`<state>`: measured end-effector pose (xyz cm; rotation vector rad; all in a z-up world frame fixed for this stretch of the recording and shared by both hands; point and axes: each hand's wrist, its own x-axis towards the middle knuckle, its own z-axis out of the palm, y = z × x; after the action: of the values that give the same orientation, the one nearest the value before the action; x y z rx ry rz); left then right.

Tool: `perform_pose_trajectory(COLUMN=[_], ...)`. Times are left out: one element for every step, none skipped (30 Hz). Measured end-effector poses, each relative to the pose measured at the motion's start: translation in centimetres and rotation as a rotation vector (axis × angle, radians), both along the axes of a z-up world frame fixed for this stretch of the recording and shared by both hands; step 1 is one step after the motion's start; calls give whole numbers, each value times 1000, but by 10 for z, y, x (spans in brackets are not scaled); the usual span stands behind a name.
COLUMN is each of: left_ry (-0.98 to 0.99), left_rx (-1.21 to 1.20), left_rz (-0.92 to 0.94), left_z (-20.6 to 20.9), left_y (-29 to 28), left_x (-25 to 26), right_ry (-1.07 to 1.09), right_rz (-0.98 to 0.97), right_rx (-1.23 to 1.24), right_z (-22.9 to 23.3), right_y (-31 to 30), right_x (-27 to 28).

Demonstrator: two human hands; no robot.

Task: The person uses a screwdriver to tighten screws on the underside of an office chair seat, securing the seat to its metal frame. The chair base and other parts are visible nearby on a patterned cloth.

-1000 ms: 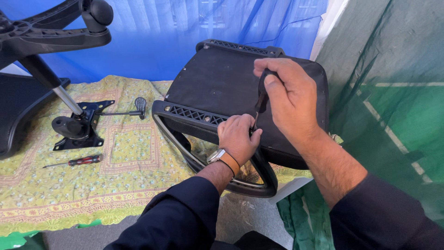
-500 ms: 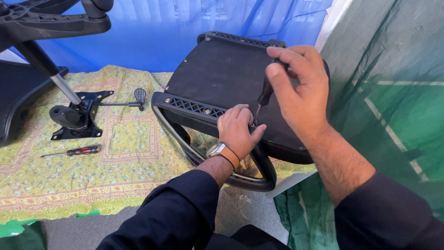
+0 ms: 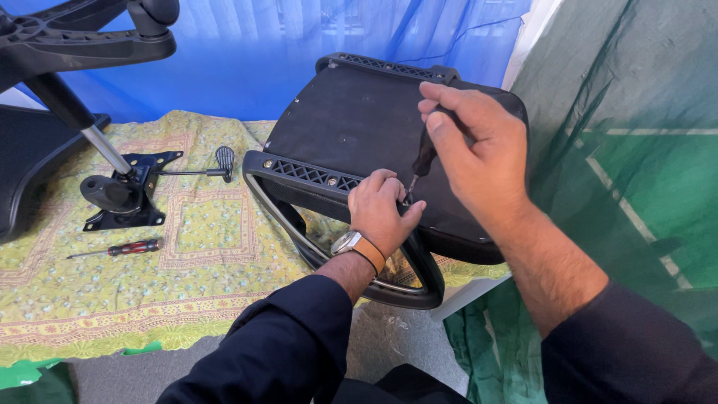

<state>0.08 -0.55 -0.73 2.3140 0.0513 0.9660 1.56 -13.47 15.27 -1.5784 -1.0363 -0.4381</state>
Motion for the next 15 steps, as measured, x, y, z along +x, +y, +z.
perform_pose_trajectory(left_ry=[7, 15, 24, 23, 22, 20, 17, 13, 9, -3, -14, -25, -18, -11, -4], left_rx=[-3, -6, -7, -8, -8, -9, -11, -13, -14, -10, -6, -3, -4, -5, -6], left_rz=[0, 1, 1, -1, -3, -5, -3, -1, 1, 1, 1, 0, -3, -6, -8], left_z=[1, 2, 2, 3, 3, 3, 4, 4, 4, 4, 3, 3, 3, 3, 3], left_y=[0, 0, 0, 0, 1, 1, 0, 0, 0, 0, 0, 0, 0, 0, 0], left_x=[0, 0, 0, -1, -2, -2, -2, -2, -1, -1, -1, -1, 0, 0, 0], right_ry=[-114, -228, -340, -331, -323, -315, -303, -290, -278, -196, -114, -33, -24, -15, -6], right_rz=[-86, -173, -259, -291, -323, -354, -346, -338, -330, -242, -152, -63, -49, -35, -20], right_rx=[-27, -54, -81, -96, -110, -125, -139, -153, -166, -137, -109, -82, -92, -102, -113], right_z=[-1, -3, -4, -4, -5, -5, -5, -4, -4, -4, -4, -3, -2, -1, -1], right_y=[0, 1, 1, 1, 1, 1, 0, -1, -2, -3, -4, -5, -6, -7, -8], right_x=[-2, -5, -6, -6, -5, -5, -5, -5, -4, -4, -4, -4, -4, -4, -4])
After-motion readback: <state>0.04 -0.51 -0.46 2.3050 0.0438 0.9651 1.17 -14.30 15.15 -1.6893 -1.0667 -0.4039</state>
